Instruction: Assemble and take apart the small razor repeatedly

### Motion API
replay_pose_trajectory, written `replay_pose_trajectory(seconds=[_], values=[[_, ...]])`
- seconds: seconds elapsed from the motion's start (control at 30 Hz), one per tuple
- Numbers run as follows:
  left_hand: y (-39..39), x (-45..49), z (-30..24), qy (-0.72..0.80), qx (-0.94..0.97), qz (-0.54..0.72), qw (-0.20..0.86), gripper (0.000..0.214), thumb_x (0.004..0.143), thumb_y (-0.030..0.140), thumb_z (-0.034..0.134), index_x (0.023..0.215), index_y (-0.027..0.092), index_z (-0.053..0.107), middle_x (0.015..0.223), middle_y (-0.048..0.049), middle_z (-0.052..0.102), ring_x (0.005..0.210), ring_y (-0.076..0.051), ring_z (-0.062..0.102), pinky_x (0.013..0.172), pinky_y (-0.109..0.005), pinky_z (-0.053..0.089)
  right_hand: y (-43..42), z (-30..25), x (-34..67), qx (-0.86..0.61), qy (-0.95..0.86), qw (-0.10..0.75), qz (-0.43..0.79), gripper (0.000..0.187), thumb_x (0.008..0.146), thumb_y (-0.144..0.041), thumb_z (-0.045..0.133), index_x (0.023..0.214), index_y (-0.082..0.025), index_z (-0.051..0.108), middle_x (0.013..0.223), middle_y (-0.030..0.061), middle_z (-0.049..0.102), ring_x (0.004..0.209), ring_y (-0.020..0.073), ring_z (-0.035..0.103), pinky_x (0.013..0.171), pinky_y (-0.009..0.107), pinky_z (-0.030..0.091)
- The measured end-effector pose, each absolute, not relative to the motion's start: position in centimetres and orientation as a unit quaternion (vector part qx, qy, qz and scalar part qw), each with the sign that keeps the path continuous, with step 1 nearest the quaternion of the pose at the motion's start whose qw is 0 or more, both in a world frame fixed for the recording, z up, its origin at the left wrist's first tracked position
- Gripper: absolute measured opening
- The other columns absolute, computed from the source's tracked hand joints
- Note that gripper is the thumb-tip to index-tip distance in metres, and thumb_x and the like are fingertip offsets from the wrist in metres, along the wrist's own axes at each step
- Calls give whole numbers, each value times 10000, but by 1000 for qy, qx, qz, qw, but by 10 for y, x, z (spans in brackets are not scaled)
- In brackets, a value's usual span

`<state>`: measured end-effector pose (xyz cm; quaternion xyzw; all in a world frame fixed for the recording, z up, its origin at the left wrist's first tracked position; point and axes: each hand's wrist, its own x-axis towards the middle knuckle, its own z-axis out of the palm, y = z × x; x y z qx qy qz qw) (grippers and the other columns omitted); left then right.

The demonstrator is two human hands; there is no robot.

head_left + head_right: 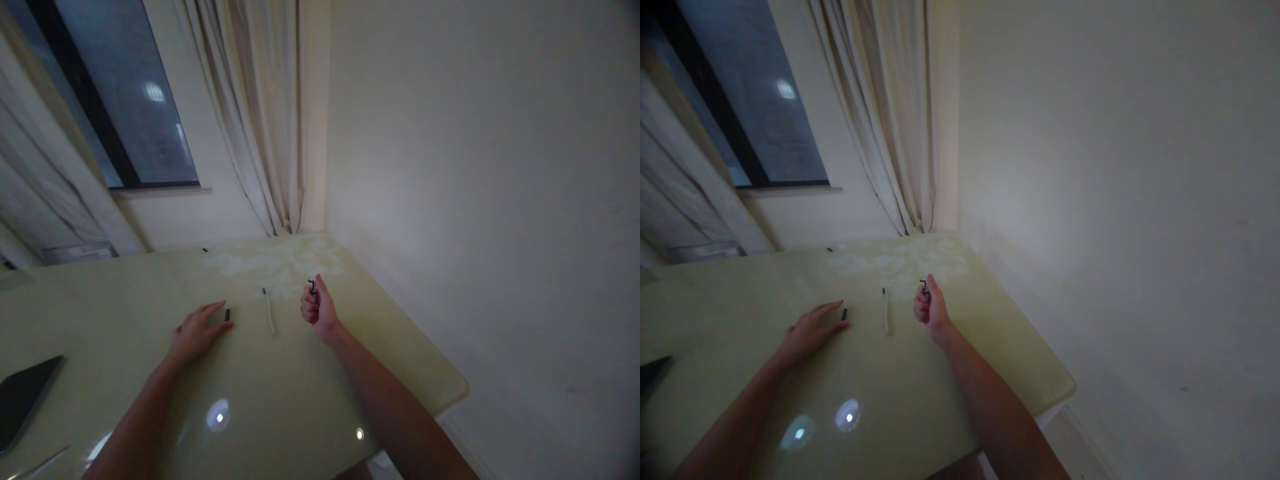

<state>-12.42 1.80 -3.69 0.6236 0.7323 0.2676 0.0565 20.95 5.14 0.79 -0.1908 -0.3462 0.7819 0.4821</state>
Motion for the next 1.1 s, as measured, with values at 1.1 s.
replay_pose_trajectory(seconds=[1.1], values=[[-27,10,7,476,639,543,265,532,793,545,790,1256,288,745,1047,-63,737,846,-208,623,785,-337,514,19,-2,197,-266,-595,434,623,302,776,-455,795,836,-159,777,527,-68,425,451,65,254,451,226,164]])
